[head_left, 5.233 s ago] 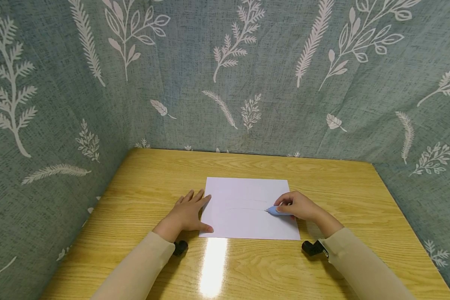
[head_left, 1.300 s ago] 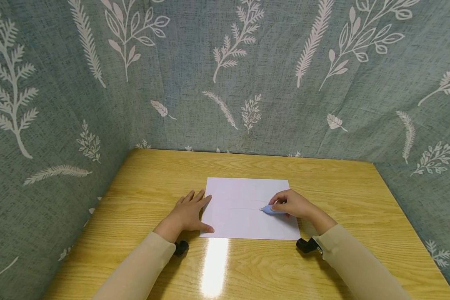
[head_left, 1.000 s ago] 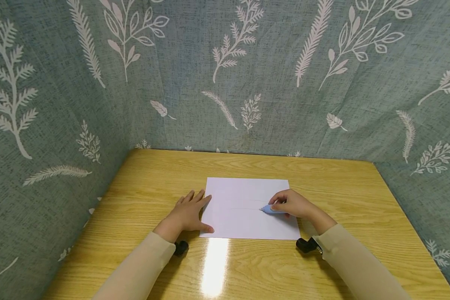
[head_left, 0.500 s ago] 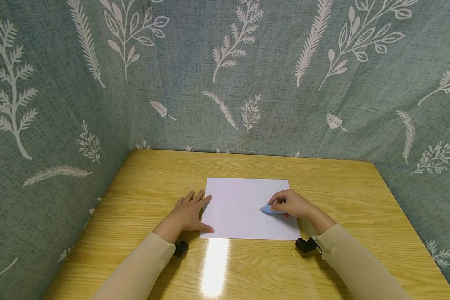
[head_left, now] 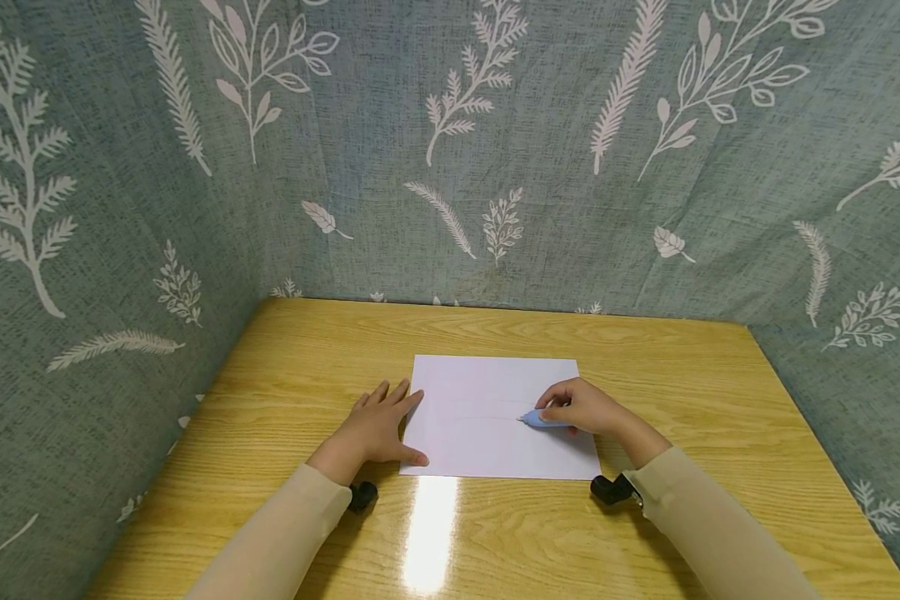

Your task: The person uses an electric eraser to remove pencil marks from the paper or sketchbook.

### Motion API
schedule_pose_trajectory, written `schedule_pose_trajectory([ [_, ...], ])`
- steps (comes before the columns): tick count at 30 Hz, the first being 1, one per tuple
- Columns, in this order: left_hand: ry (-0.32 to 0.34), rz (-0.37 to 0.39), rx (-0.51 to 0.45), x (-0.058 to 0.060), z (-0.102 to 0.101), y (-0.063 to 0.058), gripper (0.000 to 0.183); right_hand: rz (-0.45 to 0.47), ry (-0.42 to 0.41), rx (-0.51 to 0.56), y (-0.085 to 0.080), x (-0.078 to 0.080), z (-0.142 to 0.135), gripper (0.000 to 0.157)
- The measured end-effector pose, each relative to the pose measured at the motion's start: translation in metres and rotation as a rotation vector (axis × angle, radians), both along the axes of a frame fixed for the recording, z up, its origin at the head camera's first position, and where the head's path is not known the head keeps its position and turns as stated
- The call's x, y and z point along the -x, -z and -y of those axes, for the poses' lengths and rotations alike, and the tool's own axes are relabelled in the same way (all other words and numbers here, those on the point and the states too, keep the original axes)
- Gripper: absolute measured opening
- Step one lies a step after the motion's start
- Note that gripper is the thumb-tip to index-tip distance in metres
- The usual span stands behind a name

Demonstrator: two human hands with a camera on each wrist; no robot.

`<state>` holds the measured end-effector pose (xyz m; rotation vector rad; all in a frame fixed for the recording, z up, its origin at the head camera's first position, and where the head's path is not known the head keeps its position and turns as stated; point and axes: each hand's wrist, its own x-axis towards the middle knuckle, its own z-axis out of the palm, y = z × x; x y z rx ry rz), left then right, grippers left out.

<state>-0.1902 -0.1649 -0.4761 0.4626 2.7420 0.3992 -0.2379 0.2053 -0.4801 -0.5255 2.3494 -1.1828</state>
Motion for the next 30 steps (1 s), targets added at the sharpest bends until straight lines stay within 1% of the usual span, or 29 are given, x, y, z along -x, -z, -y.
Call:
schedule_pose_trajectory([
  [8,0.001,0.008,-0.001,-0.0003,-0.0004,-0.0008,0.11,0.006,-0.012,0.004,0.0011,0.0023,-0.0021,0.018],
  [23,0.0,-0.004,-0.008,0.0005,0.0002,0.0014,0.111,-0.004,-0.025,0.013,0.0023,0.004,-0.0002,0.018],
  [30,-0.001,0.0,-0.002,0.0006,-0.0003,0.0011,0.11,-0.003,-0.021,0.004,0.001,0.004,0.0002,0.018],
])
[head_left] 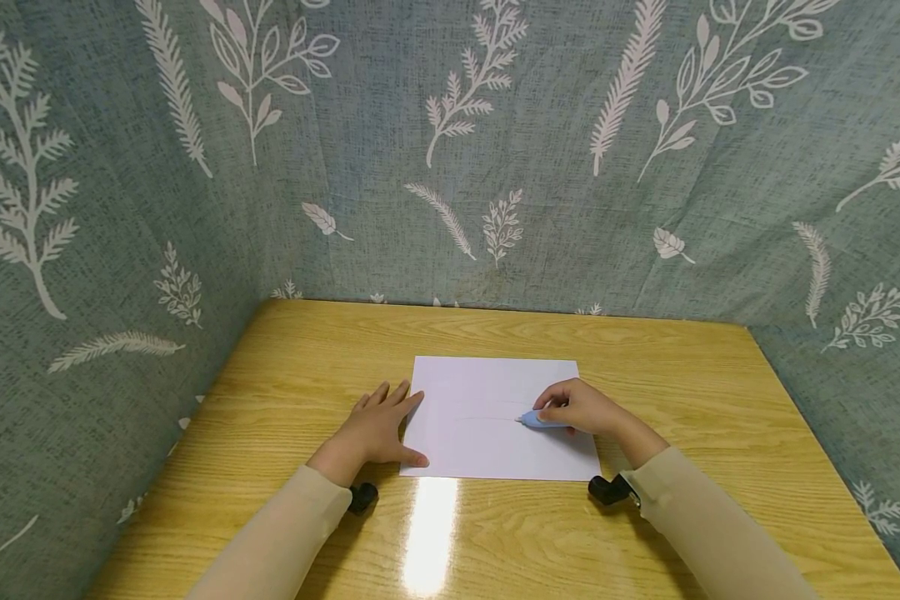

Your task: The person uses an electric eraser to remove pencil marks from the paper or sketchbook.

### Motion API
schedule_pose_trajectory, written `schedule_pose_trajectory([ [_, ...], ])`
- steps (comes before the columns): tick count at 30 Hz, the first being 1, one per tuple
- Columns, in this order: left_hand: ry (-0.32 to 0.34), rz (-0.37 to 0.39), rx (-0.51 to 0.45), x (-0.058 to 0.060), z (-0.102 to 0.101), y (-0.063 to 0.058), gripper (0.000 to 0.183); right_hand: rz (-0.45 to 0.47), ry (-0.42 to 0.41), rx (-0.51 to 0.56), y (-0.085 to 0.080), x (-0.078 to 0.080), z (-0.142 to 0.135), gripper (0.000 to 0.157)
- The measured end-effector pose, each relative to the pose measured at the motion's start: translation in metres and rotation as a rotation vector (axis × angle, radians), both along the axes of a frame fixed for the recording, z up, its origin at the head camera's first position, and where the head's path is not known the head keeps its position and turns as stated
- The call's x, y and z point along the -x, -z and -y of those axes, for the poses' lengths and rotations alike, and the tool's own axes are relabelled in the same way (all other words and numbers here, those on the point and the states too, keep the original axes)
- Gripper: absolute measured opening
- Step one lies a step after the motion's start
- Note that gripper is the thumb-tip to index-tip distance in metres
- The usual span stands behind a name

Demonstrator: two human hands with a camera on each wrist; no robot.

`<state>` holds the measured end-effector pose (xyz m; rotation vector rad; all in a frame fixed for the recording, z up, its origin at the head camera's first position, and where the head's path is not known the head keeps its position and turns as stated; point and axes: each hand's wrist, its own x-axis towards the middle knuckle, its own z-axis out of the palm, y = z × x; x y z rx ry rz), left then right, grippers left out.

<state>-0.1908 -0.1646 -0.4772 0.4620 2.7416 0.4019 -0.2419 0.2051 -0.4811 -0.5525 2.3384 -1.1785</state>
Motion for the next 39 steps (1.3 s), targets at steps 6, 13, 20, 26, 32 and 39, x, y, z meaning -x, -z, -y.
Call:
schedule_pose_trajectory([
  [6,-0.004,0.002,-0.008,0.0,0.0,-0.001,0.11,-0.004,-0.005,-0.01,-0.001,0.002,0.001,0.018],
  [13,0.006,-0.007,-0.002,0.002,0.0,0.0,0.111,-0.009,-0.016,-0.004,-0.001,0.003,0.002,0.018],
  [20,0.007,-0.006,-0.002,0.002,0.0,0.0,0.11,-0.008,0.005,-0.01,-0.001,0.002,0.004,0.02],
  [26,0.006,-0.004,0.001,0.001,-0.001,-0.001,0.11,0.0,0.002,0.0,-0.022,-0.01,0.011,0.019],
  [32,0.008,-0.006,0.004,0.0,-0.001,-0.001,0.11,-0.013,-0.007,0.017,-0.017,-0.008,0.011,0.019],
  [39,0.006,-0.004,0.002,0.0,0.0,-0.001,0.111,-0.002,-0.015,0.009,0.0,0.002,0.006,0.018],
])
